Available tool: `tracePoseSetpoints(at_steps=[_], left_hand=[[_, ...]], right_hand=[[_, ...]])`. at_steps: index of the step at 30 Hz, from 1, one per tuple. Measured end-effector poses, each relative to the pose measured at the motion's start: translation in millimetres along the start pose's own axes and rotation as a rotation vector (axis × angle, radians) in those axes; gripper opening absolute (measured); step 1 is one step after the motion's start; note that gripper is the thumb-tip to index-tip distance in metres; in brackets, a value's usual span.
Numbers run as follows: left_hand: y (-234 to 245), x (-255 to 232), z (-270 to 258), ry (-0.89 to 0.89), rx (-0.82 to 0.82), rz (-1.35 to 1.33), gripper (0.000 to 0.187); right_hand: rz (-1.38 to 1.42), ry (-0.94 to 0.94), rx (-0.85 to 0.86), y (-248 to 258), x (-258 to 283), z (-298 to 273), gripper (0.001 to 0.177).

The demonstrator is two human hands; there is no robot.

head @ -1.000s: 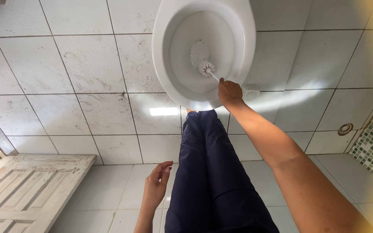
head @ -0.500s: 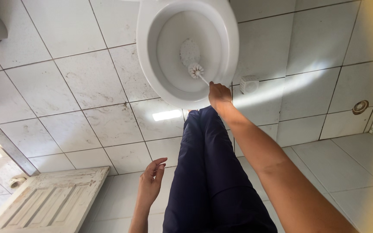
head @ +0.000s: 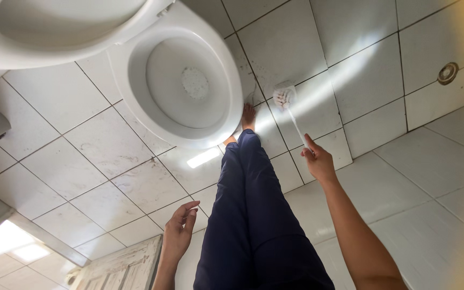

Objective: The person scrubs the inside of a toilet bowl with a toilet brush, then wipes the exterior of the toilet tank and seat with a sponge and water from a bucket.

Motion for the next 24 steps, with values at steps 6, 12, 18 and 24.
tracePoseSetpoints(at_steps=[6, 12, 18, 24], left_hand=[[-12, -5, 14, 0.036, 0.010, 0.105, 0.033], [-23, 5, 23, 0.071, 0.030, 0.123, 0.032], [-24, 4, 31, 0.098, 0.026, 0.108, 0.030], [-20, 0, 41, 0.113, 0.010, 0.123, 0.030]], right_hand=[[-0.362, -0.034, -0.030, -48, -111, 116, 0.042], [-0.403, -0.053, -0.049, -63, -131, 195, 0.035], [-0.309, -0.161, 0.011, -74, -144, 233, 0.033], [-0.177, -0.338, 0.161, -100, -157, 256, 0.045]])
Point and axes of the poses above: each hand's wrist, its own z-axis towards the middle knuckle, its own y-axis out of the back of the hand, x = y × z, the point moved 9 cm from there along z, towards the middle knuckle, and after that the axes turned 8 degrees about y, right-handed, at the moved point
